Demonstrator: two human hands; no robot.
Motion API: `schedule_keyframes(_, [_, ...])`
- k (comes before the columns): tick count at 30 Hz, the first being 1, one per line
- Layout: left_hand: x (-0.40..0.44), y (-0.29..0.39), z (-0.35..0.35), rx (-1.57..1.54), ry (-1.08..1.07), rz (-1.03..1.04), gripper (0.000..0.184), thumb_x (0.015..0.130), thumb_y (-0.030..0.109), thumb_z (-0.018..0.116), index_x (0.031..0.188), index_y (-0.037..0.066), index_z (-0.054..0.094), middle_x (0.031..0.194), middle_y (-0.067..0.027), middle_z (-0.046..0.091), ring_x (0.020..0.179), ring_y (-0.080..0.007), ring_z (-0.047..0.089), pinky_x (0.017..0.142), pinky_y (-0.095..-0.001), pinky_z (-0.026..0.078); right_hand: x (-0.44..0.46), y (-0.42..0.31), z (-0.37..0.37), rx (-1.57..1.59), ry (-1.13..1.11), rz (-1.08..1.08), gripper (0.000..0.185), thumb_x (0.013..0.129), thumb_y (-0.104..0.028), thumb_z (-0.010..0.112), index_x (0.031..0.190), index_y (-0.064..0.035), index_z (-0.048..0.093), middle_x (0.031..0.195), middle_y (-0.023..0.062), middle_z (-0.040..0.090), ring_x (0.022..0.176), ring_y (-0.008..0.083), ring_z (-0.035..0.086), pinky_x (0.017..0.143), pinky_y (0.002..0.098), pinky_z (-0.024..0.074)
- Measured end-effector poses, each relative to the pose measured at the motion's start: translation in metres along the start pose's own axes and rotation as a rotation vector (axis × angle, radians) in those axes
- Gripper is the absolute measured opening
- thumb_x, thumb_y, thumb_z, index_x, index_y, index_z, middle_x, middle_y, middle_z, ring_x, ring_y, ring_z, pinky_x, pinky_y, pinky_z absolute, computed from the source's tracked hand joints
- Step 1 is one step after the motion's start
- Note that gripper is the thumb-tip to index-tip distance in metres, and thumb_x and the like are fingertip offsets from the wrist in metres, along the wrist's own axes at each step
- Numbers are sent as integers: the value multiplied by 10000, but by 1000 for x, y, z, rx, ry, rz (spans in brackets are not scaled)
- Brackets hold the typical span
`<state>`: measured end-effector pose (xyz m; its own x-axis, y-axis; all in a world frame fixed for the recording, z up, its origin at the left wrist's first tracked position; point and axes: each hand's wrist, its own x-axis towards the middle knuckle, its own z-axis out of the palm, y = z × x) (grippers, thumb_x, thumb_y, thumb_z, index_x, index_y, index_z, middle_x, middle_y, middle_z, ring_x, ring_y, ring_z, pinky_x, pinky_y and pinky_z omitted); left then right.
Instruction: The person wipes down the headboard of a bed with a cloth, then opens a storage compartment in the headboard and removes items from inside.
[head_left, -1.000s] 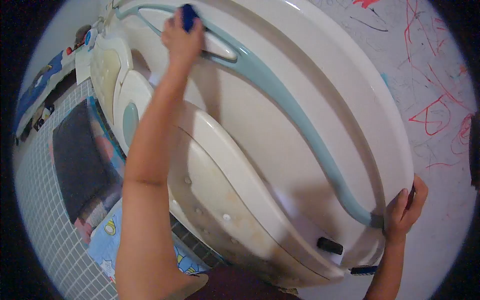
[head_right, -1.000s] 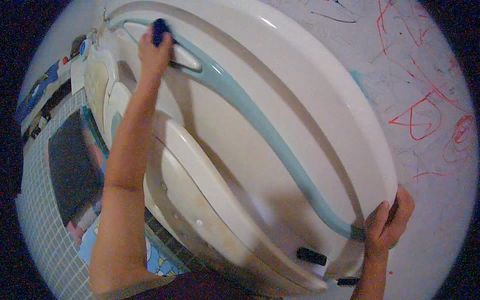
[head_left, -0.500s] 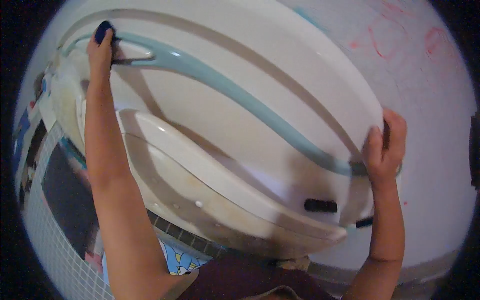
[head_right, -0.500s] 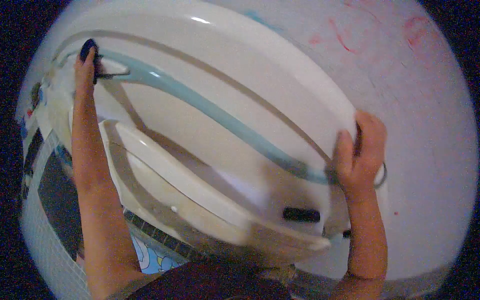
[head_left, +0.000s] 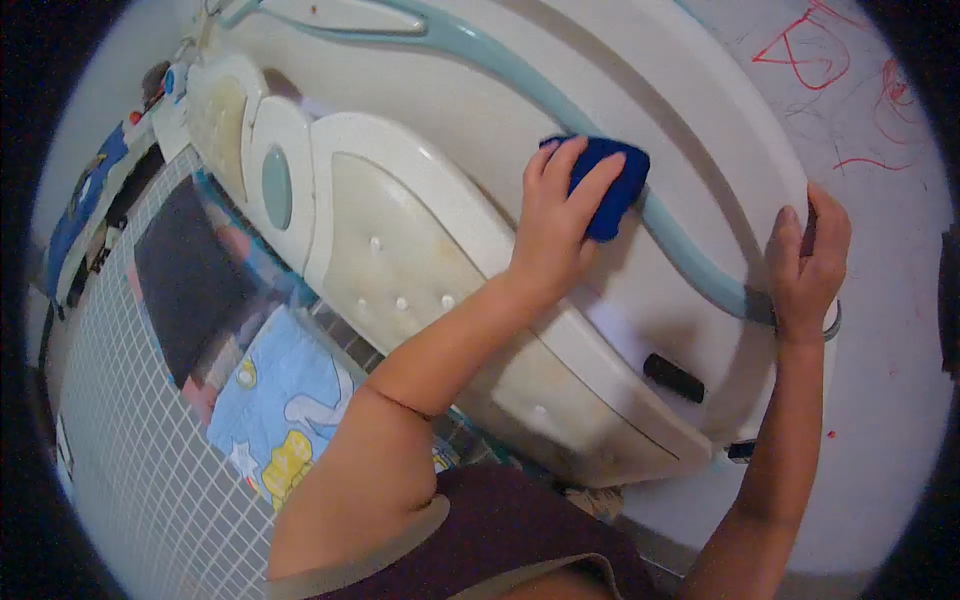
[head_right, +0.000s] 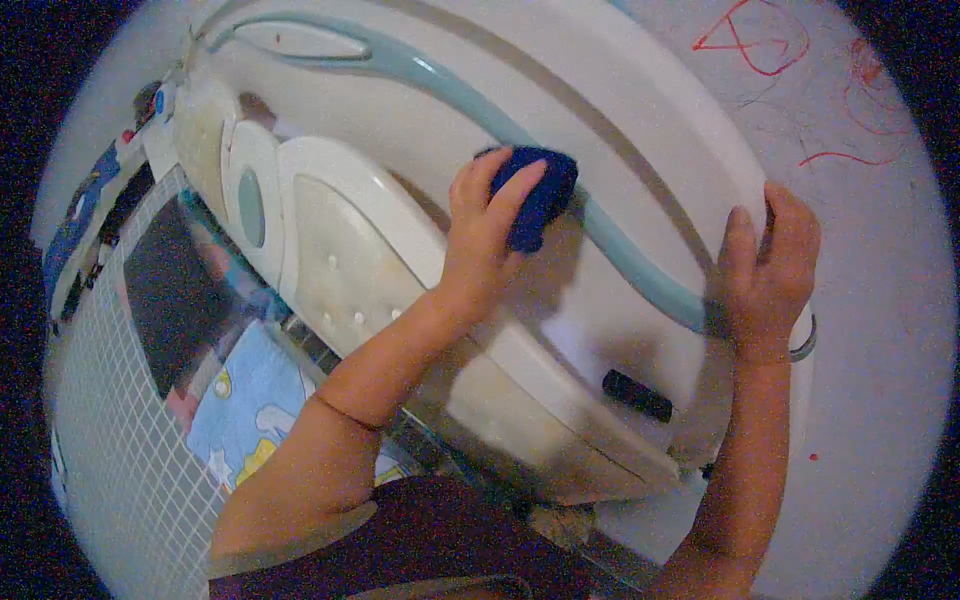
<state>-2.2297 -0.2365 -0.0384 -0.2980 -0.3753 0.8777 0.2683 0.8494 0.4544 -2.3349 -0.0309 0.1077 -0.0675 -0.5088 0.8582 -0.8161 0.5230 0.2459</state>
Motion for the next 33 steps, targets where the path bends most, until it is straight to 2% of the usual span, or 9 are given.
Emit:
schedule_keyframes(4, [-64, 8, -50, 165, 157, -2, 581, 638, 50, 670, 1196, 169, 559, 1325, -211, 364, 1193, -486, 317, 1001, -547, 272, -1, 4, 4, 56, 32, -1, 313, 807, -130, 609, 1085, 1, 555, 1044, 172, 576, 955, 317, 554, 849, 380, 442])
schedule_keyframes(8, [-92, -1, -58, 412, -228, -107, 591, 661, 225, 719, 1226, 249, 546, 1380, -210, 323, 1232, -542, 243, 978, -630, 213, 2, -1, 6, 49, 46, 12, 299, 815, -121, 603, 1084, 1, 557, 1020, 168, 582, 921, 308, 566, 817, 368, 458])
schedule_keyframes(9, [-86, -7, -60, 406, -261, -114, 582, 676, 240, 705, 1234, 244, 540, 1434, -194, 262, 1271, -543, 190, 1011, -620, 176, 2, -2, 7, 50, 36, 14, 294, 819, -122, 600, 1083, 0, 558, 1017, 166, 582, 917, 305, 567, 813, 367, 460])
schedule_keyframes(17, [-8, -114, -90, 523, 140, -249, 471, 792, 342, 633, 1231, 206, 527, 1348, -193, 372, 1247, -448, 292, 1012, -522, 282, 1, 3, 7, 154, 19, 68, 275, 840, -121, 587, 1088, -4, 561, 1011, 147, 581, 910, 259, 570, 794, 349, 468])
schedule_keyframes(20, [11, -182, -123, 550, 208, -316, 465, 821, 371, 607, 1217, 135, 540, 1279, -197, 451, 1210, -389, 381, 987, -452, 341, 0, 6, 5, 109, -18, 16, 279, 887, -123, 554, 1132, 9, 540, 1042, 103, 562, 908, 169, 559, 780, 277, 460])
schedule_keyframes(24, [24, -241, -188, 426, 288, -812, 468, 837, 338, 608, 1103, -45, 583, 1062, -183, 620, 991, -326, 578, 884, -367, 422, -1, 10, 10, 104, 21, -11, 297, 873, -140, 589, 1129, 4, 541, 1053, 106, 556, 919, 173, 559, 798, 276, 458])
schedule_keyframes(26, [7, -305, -202, 173, 382, -667, 439, 837, 302, 617, 1105, -44, 590, 1078, -165, 622, 983, -272, 584, 871, -338, 429, -1, 13, 11, 1, 41, -20, 312, 865, -155, 609, 1126, 1, 542, 1053, 107, 555, 930, 174, 557, 808, 276, 457])
schedule_keyframes(30, [18, -249, -180, -24, 401, -784, 387, 841, 265, 624, 1139, 21, 595, 1072, -114, 620, 977, -215, 580, 875, -311, 430, 0, 9, 14, -47, 43, -24, 368, 821, -241, 658, 1089, -8, 562, 1033, 127, 569, 935, 228, 555, 822, 316, 451])
schedule_keyframes(33, [18, -221, -159, 115, 221, -514, 345, 834, 245, 632, 1139, 86, 609, 1060, -109, 611, 995, -241, 569, 875, -315, 431, 1, 9, 11, -107, 40, -9, 447, 788, -367, 664, 1056, -20, 579, 1038, 156, 588, 950, 318, 550, 848, 389, 437])
